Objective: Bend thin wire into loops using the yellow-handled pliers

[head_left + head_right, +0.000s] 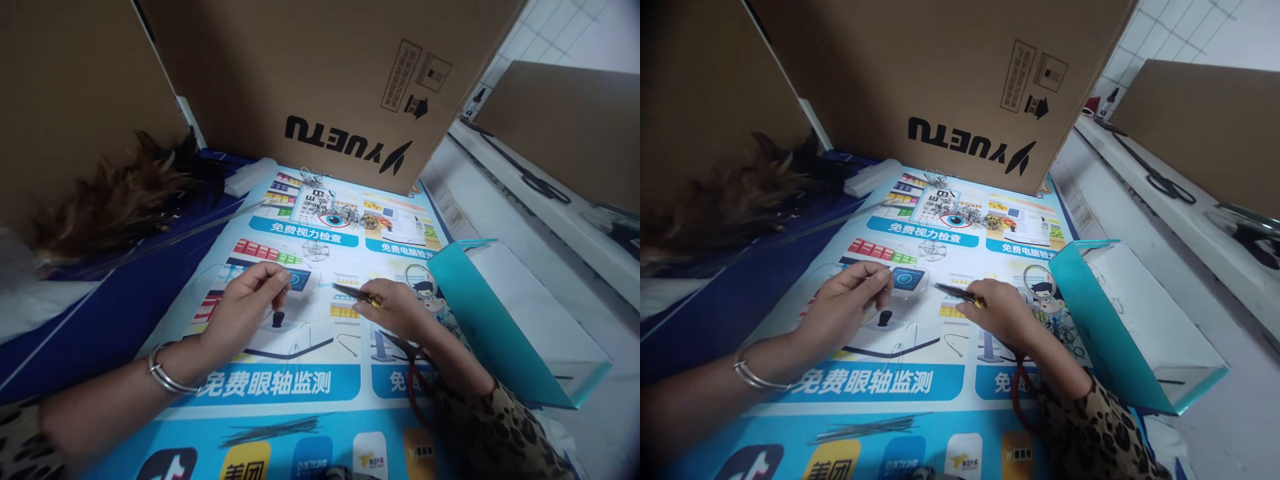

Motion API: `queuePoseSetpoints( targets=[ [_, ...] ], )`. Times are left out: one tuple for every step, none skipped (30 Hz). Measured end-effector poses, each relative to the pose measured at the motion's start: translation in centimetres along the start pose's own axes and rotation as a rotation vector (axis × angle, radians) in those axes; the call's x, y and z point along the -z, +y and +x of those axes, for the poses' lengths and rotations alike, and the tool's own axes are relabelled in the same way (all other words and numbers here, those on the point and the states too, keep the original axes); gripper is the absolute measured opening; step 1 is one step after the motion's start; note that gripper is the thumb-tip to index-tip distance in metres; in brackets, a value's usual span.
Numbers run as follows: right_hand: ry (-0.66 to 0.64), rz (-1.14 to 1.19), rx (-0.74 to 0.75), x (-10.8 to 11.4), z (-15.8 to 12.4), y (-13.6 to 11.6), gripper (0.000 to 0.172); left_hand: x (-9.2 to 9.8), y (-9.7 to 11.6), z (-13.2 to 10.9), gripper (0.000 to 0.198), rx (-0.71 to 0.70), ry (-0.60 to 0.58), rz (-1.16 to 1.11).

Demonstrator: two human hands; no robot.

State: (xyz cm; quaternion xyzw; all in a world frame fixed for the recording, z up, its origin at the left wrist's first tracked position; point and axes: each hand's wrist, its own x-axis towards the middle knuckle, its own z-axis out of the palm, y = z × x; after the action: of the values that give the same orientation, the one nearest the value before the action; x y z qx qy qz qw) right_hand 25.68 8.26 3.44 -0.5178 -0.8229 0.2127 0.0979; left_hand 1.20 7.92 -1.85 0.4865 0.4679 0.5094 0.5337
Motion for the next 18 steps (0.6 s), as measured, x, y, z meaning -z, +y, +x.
queuePoseSetpoints(
  targets=[
    [-0.065,-0.077,0.023,0.2,-0.1,-0.1,0.019,0.0,0.0,0.1,0.014,-0.022,0.030,-0.019],
    [-0.127,-0.142,0.047,0.2,-0.3,-0.3,0.020,0.0,0.1,0.2,0.014,-0.036,0.046,-0.032],
    [-0.169,-0.194,0.088,0.1,-0.5,-0.7,0.021,-0.1,0.1,0.2,0.014,-0.038,0.049,-0.039],
    [-0.197,-0.240,0.123,-0.2,-0.8,-1.1,0.022,-0.1,0.1,0.2,0.013,-0.033,0.046,-0.043],
    [-0.219,-0.277,0.151,-0.5,-1.0,-1.5,0.022,-0.1,0.1,0.2,0.013,-0.025,0.040,-0.045],
    [-0.237,-0.303,0.172,-0.8,-1.2,-2.0,0.023,-0.1,0.0,0.2,0.014,-0.016,0.031,-0.048],
    [-0.254,-0.322,0.183,-1.1,-1.4,-2.5,0.023,-0.1,0.0,0.1,0.014,-0.009,0.023,-0.048],
    [-0.273,-0.336,0.190,-1.4,-1.5,-2.8,0.024,-0.2,-0.1,0.1,0.014,-0.002,0.013,-0.045],
    [-0.292,-0.345,0.193,-1.6,-1.7,-3.2,0.025,-0.2,-0.1,0.0,0.015,0.002,0.002,-0.039],
    [-0.312,-0.348,0.194,-1.7,-1.7,-3.4,0.027,-0.2,-0.2,-0.1,0.015,0.004,-0.011,-0.032],
    [-0.331,-0.350,0.192,-1.8,-1.8,-3.7,0.028,-0.2,-0.3,-0.1,0.016,0.005,-0.023,-0.026],
    [-0.351,-0.348,0.190,-1.9,-1.8,-3.8,0.030,-0.2,-0.3,-0.2,0.016,0.005,-0.033,-0.021],
    [-0.369,-0.347,0.188,-1.9,-1.7,-4.0,0.032,-0.2,-0.3,-0.3,0.016,0.006,-0.043,-0.016],
    [-0.389,-0.349,0.187,-1.9,-1.7,-4.1,0.034,-0.2,-0.3,-0.3,0.016,0.006,-0.051,-0.013],
    [-0.407,-0.356,0.185,-1.8,-1.6,-4.2,0.036,-0.3,-0.3,-0.4,0.015,0.006,-0.058,-0.010],
    [-0.423,-0.368,0.181,-1.8,-1.5,-4.4,0.037,-0.3,-0.3,-0.4,0.015,0.005,-0.064,-0.004],
    [-0.436,-0.382,0.178,-1.8,-1.5,-4.5,0.039,-0.3,-0.3,-0.5,0.015,0.001,-0.068,0.004],
    [-0.444,-0.394,0.173,-1.8,-1.4,-4.6,0.040,-0.3,-0.3,-0.5,0.015,-0.003,-0.073,0.013]
  ],
)
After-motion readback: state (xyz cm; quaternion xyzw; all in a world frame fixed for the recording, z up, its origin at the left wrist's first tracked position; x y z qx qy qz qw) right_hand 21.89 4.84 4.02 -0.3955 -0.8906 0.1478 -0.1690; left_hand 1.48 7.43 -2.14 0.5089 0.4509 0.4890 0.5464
